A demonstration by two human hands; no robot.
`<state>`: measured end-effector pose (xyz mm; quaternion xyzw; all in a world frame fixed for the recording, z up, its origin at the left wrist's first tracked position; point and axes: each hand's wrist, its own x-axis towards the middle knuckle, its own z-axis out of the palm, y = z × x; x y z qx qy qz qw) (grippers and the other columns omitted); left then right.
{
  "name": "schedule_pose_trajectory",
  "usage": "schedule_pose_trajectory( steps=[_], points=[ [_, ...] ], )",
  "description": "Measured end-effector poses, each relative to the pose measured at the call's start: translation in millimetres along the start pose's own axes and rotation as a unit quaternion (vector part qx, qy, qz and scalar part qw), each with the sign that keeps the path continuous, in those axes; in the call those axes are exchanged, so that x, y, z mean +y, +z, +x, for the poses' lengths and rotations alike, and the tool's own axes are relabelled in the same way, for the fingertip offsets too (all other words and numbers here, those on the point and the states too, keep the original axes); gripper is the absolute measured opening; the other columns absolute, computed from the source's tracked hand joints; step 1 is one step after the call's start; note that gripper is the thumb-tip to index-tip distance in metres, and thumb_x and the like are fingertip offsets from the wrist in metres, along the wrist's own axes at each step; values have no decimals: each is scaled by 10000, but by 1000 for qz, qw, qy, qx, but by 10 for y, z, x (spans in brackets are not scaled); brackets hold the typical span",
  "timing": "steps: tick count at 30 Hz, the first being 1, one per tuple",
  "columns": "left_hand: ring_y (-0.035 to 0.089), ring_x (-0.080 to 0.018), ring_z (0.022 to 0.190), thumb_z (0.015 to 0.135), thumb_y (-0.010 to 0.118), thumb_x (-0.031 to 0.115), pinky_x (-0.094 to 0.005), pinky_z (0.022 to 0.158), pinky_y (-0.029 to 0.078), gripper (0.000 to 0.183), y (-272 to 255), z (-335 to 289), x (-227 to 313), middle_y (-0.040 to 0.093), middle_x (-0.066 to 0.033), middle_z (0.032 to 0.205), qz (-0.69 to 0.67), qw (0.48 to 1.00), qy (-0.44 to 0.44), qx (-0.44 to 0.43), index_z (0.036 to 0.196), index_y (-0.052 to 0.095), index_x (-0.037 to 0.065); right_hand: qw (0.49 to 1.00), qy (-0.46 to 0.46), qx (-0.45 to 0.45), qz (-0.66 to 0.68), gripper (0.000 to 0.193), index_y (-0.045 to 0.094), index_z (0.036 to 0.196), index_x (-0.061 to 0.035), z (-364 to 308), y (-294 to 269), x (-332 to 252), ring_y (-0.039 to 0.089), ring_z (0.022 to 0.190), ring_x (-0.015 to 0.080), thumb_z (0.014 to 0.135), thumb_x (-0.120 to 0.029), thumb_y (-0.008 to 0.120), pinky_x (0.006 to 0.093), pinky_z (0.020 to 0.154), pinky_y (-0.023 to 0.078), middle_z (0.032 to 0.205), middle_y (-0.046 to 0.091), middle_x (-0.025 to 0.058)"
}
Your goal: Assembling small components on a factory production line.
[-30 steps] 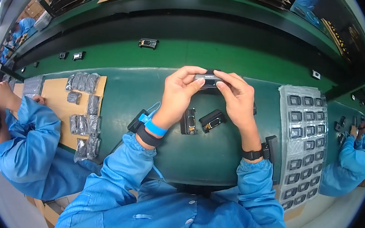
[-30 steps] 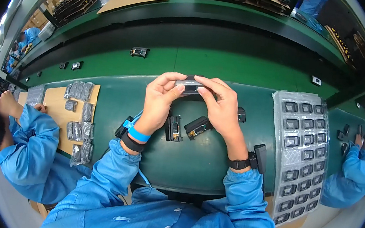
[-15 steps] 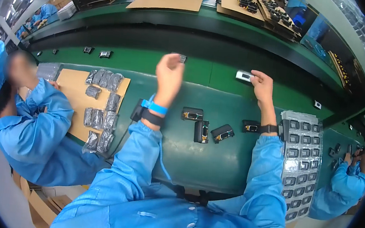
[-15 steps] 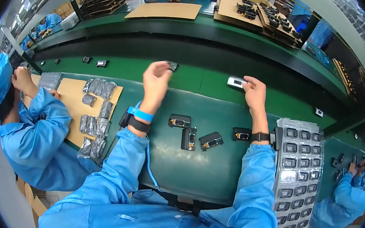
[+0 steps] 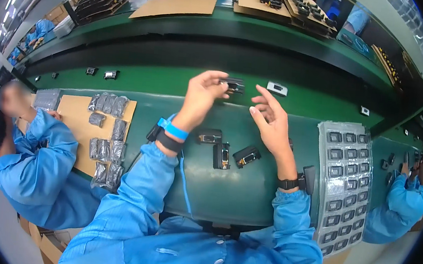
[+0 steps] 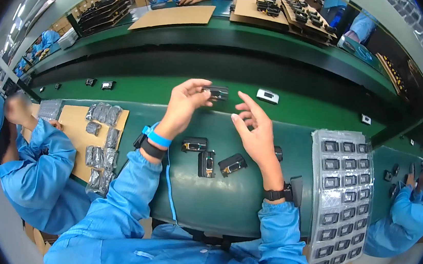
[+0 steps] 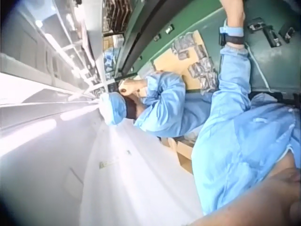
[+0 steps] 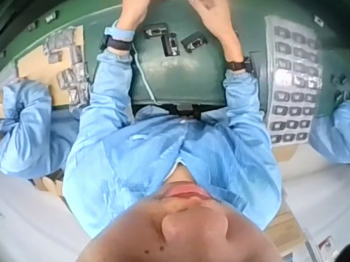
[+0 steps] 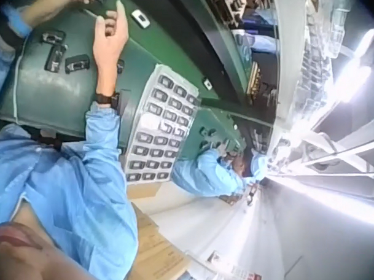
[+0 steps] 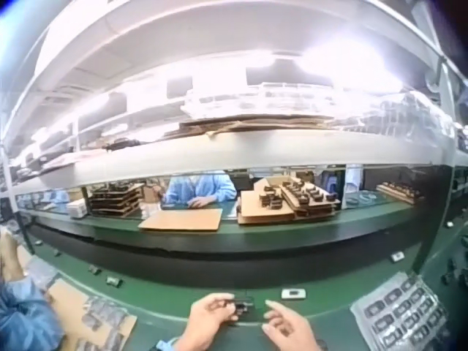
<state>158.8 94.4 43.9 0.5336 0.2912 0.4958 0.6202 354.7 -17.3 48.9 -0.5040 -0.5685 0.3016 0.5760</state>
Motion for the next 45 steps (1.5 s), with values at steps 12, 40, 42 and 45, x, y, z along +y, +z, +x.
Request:
schedule_pose_trajectory(
  steps=[12, 40, 42, 45],
  points=[
    [721, -145, 968, 957, 721, -40, -295, 839, 629, 259, 356, -471, -80, 744, -120, 1096, -5, 999, 28, -38, 1210, 666, -38, 997, 15, -5, 77, 300, 719, 1284, 24, -54, -37, 197, 626, 872, 77, 987, 7, 680, 239, 786, 534, 1009, 695, 26],
    [695, -130, 909, 898, 760, -65, -267, 776, 590, 288, 482, -586, 67, 723, -101, 1093, -46, 995, 28, -85, 1135, 620, 20, 691, 175, 172, -680, 424, 788, 1037, -11, -712, -1939, 274, 605, 1124, 439, 862, -397, 799, 543, 969, 500, 1182, 689, 189],
    [697, -133, 908, 899, 764, -63, -269, 779, 593, 289, 416, -621, 92, 725, -105, 1094, -52, 996, 19, -71, 1136, 622, 18, 708, 149, 179, -666, 403, 795, 1038, -27, -682, -1843, 305, 601, 1126, 428, 851, -383, 811, 535, 977, 495, 1183, 686, 180],
    [699, -134, 909, 900, 767, -61, -270, 779, 595, 289, 336, -595, 104, 726, -107, 1091, -55, 996, 33, -66, 1139, 624, 15, 736, 97, 215, -635, 340, 796, 1038, -58, -688, -1811, 333, 588, 1144, 410, 808, -302, 856, 529, 994, 473, 1198, 688, 160]
  ],
)
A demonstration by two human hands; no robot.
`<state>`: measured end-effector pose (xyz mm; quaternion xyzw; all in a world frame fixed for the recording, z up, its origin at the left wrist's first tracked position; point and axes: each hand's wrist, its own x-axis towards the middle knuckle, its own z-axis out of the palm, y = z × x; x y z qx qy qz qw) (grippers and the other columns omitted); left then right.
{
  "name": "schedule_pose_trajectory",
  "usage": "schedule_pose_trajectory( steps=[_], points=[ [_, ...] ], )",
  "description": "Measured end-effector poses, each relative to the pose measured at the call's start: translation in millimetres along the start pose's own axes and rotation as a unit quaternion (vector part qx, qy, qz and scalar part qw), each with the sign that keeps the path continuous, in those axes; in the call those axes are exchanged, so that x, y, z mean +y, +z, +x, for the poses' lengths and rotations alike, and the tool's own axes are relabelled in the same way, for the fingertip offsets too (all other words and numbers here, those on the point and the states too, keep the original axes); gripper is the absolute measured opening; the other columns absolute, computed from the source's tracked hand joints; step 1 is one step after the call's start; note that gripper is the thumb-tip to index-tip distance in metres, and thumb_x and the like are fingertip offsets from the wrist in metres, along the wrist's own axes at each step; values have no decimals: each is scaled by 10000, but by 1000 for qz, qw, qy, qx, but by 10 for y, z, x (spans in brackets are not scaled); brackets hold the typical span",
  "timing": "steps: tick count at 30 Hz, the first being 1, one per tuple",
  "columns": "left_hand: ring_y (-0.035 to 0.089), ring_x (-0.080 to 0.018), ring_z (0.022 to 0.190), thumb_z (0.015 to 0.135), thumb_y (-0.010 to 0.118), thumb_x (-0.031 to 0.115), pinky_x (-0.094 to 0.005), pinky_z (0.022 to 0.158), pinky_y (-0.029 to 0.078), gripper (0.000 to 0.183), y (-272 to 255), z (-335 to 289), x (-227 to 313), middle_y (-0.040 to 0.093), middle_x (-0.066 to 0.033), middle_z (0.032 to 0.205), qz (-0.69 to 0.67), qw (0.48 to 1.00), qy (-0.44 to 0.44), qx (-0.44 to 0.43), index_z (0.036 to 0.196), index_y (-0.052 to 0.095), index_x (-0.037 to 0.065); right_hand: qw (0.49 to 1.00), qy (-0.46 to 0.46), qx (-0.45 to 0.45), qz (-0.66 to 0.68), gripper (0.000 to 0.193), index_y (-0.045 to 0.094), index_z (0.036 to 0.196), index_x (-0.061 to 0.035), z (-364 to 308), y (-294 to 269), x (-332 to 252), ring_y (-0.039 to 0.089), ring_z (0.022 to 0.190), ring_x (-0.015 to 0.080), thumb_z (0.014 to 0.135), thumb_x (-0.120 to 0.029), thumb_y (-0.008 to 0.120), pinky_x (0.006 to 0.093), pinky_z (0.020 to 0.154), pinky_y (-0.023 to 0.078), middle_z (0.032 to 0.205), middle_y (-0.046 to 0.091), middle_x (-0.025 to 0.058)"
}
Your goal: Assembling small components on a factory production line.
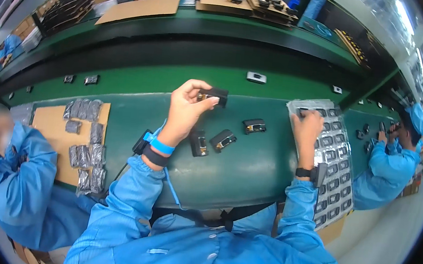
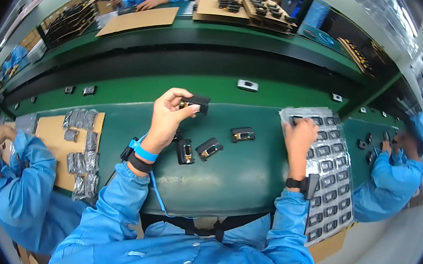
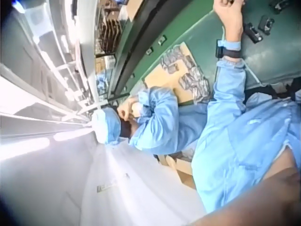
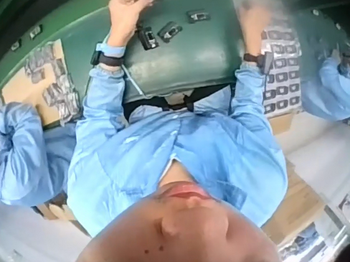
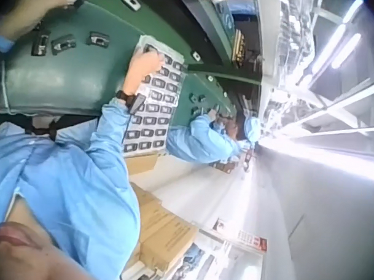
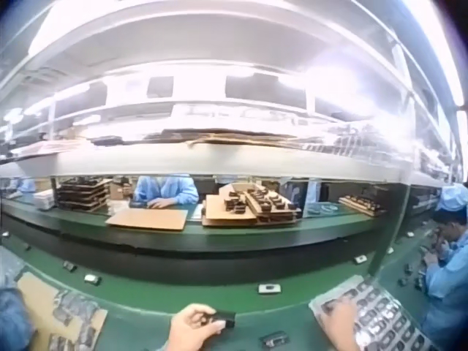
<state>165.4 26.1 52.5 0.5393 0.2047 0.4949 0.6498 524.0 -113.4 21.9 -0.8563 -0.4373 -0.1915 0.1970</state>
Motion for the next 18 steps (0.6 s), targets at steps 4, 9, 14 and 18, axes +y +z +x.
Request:
schedule_pose_trajectory(
  steps=[4, 9, 14, 18],
  points=[
    [703, -126, 886, 887, 774, -76, -269, 759, 587, 295, 80, 69, -63, 738, -94, 1051, -10, 1000, 6, -2, 1135, 639, 10, 984, -23, 82, 157, 332, 709, 1122, -27, 57, 158, 546, 619, 1111, 423, 900, -261, 787, 503, 978, 479, 1134, 707, 190],
    [698, -115, 878, 889, 769, -80, -266, 751, 584, 280, -90, 28, -79, 740, -85, 1039, 37, 997, -5, 63, 1129, 651, 4, 867, 47, -73, 491, 179, 639, 1196, 4, 128, -490, -654, 614, 707, 84, 1054, -103, 621, 254, 622, 491, 901, 670, 34],
    [710, -127, 913, 919, 747, -61, -269, 769, 601, 258, -85, 48, -121, 739, -91, 1052, 66, 994, -21, 86, 1154, 654, -13, 782, -164, -294, 524, 322, 653, 1270, 18, 73, -549, -1423, 555, 749, 56, 977, -91, 730, 263, 638, 475, 860, 649, 3],
    [718, -141, 948, 1001, 696, 42, -292, 802, 619, 197, -79, 65, -111, 740, -99, 1065, 54, 994, -32, 91, 1185, 673, -25, 799, -211, -298, 477, 264, 725, 1181, 8, 42, -511, -1851, 555, 701, 125, 943, -100, 765, 317, 635, 459, 796, 628, 59]
  ],
)
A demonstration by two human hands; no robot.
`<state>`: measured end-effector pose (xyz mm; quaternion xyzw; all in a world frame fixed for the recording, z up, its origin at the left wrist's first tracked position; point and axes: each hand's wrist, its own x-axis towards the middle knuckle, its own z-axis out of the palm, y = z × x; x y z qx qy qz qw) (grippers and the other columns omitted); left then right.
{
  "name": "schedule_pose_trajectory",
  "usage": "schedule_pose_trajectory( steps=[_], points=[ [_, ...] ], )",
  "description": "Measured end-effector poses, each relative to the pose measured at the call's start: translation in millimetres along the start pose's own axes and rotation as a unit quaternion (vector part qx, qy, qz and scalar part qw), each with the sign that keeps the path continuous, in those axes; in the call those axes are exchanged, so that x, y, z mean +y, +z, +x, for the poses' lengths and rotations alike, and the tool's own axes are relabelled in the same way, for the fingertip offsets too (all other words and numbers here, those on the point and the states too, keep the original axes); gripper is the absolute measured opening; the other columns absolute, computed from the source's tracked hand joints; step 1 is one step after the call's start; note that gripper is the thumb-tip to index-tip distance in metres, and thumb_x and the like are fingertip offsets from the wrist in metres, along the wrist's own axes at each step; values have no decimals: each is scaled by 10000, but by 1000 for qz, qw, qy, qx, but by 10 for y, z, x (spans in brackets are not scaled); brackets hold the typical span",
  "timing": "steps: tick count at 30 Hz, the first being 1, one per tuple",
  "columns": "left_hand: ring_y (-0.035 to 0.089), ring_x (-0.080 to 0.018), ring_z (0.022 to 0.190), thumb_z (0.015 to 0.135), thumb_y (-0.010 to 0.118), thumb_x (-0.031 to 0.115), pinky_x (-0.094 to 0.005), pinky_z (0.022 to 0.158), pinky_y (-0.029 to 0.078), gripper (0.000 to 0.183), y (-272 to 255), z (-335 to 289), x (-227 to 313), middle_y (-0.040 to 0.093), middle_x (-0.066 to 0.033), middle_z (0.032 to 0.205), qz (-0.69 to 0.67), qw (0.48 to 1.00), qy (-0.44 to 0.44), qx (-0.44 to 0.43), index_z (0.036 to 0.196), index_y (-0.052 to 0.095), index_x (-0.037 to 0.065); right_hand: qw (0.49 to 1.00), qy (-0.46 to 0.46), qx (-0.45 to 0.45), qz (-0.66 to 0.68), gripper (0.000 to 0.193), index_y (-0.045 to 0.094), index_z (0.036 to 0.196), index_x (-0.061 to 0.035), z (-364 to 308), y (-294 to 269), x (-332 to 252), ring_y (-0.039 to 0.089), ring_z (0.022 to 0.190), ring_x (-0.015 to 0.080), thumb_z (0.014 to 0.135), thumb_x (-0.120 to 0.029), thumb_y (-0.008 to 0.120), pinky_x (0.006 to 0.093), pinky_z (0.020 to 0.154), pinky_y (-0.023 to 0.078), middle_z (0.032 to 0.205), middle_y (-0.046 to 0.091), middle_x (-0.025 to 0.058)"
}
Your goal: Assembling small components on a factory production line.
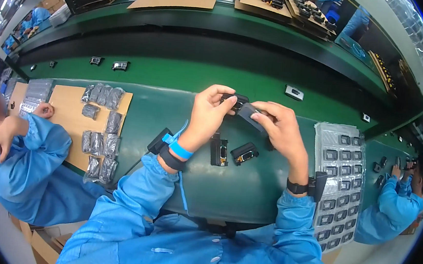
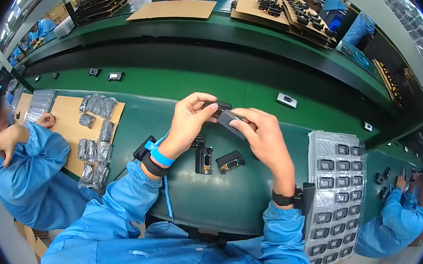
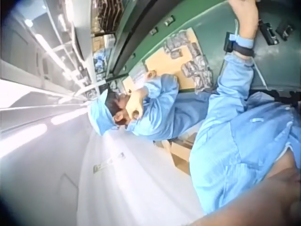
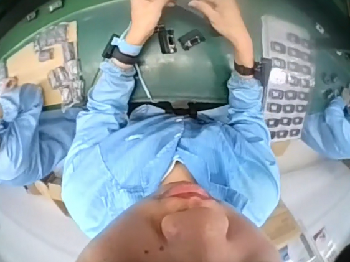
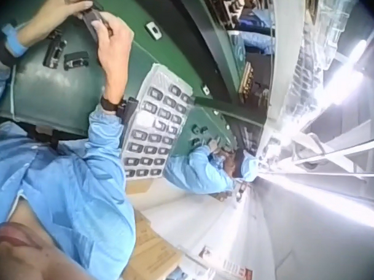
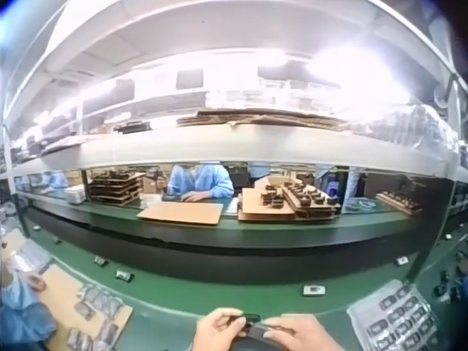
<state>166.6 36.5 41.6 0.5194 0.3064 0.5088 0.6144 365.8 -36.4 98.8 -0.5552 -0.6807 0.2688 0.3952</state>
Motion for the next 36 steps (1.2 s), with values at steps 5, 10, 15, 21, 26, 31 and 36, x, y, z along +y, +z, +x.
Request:
schedule_pose_trajectory(
  steps=[5, 10, 15, 21, 26, 31, 36],
  points=[
    [725, -167, 966, 1072, 623, 152, -326, 839, 633, 246, 25, -18, 35, 739, -108, 1108, -46, 995, -49, -69, 1226, 678, -32, 991, -110, 75, -26, 217, 772, 1108, -20, 39, 217, 81, 568, 691, 223, 913, -113, 788, 370, 640, 461, 763, 594, 102],
    [733, -194, 1009, 1088, 599, 159, -353, 858, 646, 267, 65, -71, 30, 735, -127, 1152, -57, 992, -46, -102, 1254, 672, -37, 980, -121, 135, -76, 242, 779, 1122, -35, 4, 353, 188, 600, 753, 205, 888, -90, 808, 356, 653, 480, 961, 618, 93],
    [742, -213, 1040, 1087, 586, 121, -366, 859, 662, 258, 37, -49, 26, 735, -143, 1166, -88, 993, -50, -52, 1276, 664, -38, 976, -94, 197, 18, 350, 760, 1212, -53, -17, 400, 189, 639, 815, 197, 868, -70, 822, 310, 685, 523, 1184, 604, 93],
    [742, -206, 1029, 1073, 599, 87, -359, 872, 651, 240, 65, -41, 32, 735, -151, 1176, -91, 994, -34, -47, 1270, 659, -38, 980, -121, 144, -58, 395, 745, 1245, -48, -69, 313, 208, 686, 894, 212, 862, -76, 835, 315, 717, 573, 1195, 638, 106],
    [729, -174, 1023, 1027, 652, 23, -303, 926, 598, 240, 42, -56, 66, 750, -141, 1151, -86, 995, -13, -56, 1258, 657, -43, 977, -129, 162, -43, 414, 748, 1257, -55, -57, 350, 237, 691, 889, 221, 856, -94, 841, 339, 737, 574, 1087, 681, 100],
    [722, -140, 1024, 1012, 671, 10, -274, 916, 580, 227, 10, -58, -10, 760, -117, 1128, -94, 995, 3, -44, 1236, 664, -27, 978, -125, 166, 11, 332, 745, 1253, -33, -39, 386, 304, 666, 839, 166, 922, -30, 768, 296, 734, 539, 968, 704, 81],
    [705, -121, 1020, 1020, 638, -17, -255, 901, 562, 245, 4, -56, -58, 759, -97, 1124, -4, 998, 39, -56, 1264, 651, -29, 979, -64, 136, 139, 260, 740, 1224, 22, -28, 448, 430, 605, 825, 94, 968, 11, 699, 246, 726, 489, 911, 688, 35]
  ],
)
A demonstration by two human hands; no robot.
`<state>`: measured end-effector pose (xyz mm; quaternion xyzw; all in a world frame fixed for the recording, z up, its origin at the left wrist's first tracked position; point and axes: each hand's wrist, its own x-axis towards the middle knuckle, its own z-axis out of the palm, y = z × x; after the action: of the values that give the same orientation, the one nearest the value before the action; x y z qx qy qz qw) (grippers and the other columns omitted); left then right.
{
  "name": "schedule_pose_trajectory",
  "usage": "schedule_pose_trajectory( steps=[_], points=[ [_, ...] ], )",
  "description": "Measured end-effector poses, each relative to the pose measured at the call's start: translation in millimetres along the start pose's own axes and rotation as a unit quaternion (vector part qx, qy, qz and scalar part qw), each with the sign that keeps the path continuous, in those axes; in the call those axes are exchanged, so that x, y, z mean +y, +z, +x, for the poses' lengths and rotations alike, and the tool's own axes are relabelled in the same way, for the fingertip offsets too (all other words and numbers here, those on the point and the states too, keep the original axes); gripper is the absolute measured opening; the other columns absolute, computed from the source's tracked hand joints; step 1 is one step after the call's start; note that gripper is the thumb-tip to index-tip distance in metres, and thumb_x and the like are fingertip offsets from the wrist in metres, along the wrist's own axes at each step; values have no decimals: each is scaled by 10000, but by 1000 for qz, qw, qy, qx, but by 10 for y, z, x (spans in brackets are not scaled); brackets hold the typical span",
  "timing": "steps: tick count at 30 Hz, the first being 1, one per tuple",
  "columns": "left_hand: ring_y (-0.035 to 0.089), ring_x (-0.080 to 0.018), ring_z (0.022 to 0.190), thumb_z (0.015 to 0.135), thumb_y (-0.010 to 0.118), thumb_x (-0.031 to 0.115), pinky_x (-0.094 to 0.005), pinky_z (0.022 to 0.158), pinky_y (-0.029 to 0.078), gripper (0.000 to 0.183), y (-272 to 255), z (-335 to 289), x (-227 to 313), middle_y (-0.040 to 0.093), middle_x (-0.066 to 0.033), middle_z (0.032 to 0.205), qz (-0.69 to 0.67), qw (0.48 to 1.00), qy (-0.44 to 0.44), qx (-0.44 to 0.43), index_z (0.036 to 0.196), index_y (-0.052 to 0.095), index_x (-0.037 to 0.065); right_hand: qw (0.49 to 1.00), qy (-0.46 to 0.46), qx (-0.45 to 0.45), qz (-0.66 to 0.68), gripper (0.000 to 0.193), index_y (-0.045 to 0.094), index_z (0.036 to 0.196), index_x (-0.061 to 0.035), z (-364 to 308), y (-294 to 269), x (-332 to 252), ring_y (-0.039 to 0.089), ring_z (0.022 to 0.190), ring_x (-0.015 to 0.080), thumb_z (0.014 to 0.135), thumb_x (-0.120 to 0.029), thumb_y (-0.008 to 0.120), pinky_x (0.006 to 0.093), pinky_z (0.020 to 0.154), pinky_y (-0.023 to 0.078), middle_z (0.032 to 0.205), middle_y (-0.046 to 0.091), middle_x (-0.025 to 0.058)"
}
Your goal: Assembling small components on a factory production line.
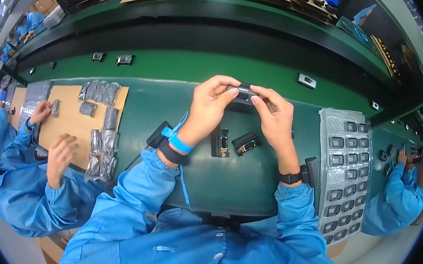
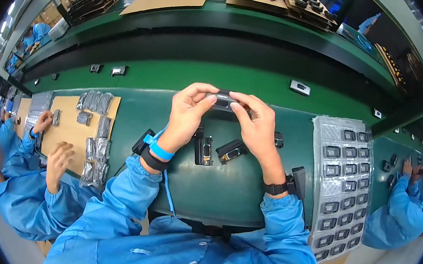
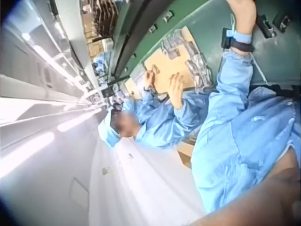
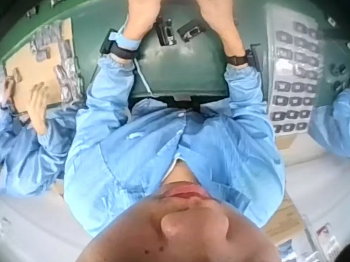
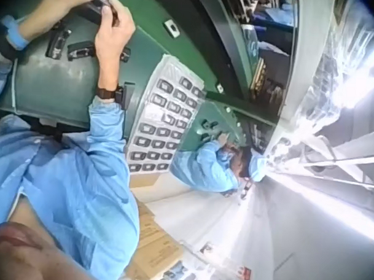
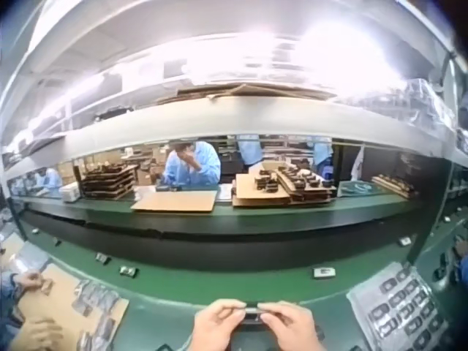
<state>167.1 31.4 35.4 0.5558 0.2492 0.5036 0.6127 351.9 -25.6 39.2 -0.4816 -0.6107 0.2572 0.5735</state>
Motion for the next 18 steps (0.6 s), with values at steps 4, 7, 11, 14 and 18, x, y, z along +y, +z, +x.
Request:
schedule_pose_trajectory(
  steps=[4, 7, 11, 14, 18],
  points=[
    [719, -174, 1023, 1018, 669, 50, -298, 937, 567, 326, -78, 73, -21, 755, -133, 1156, 35, 999, -40, 8, 1328, 618, -37, 997, 66, 12, 23, 271, 718, 1248, 44, 192, -51, 60, 598, 861, 70, 991, -40, 702, 240, 796, 502, 945, 674, -10],
    [741, -286, 1011, 973, 758, 228, -413, 928, 575, 482, -233, 154, -214, 762, -192, 1118, 260, 957, 103, 73, 1342, 609, -44, 992, 115, 32, -48, 280, 717, 1241, 53, 616, -388, 589, 663, 895, 105, 981, -49, 693, 255, 825, 524, 967, 728, 40],
    [726, -407, 943, 944, 743, 390, -462, 829, 569, 499, -410, 148, 99, 741, -242, 973, 462, 884, -70, -15, 1143, 680, -62, 929, 85, 26, -360, 358, 702, 1299, -13, 705, -698, 990, 685, 990, 288, 945, -70, 709, 374, 927, 529, 1043, 722, 168],
    [740, -304, 947, 952, 740, 453, -403, 818, 569, 593, -706, 35, 286, 738, -233, 956, 590, 793, -139, -57, 1212, 656, -73, 889, -35, 53, -453, 432, 656, 1363, -64, 493, -231, 517, 610, 1087, 422, 941, -136, 714, 473, 998, 483, 1116, 675, 211],
    [732, -242, 685, 924, 776, 480, -353, 631, 582, 674, -663, 46, 577, 728, -193, 859, 502, 812, -272, -123, 1278, 600, -67, 944, 73, -236, -217, 376, 683, 1302, -1, 106, 239, -46, 657, 757, 220, 970, -175, 714, 355, 752, 545, 858, 709, 115]
  ],
)
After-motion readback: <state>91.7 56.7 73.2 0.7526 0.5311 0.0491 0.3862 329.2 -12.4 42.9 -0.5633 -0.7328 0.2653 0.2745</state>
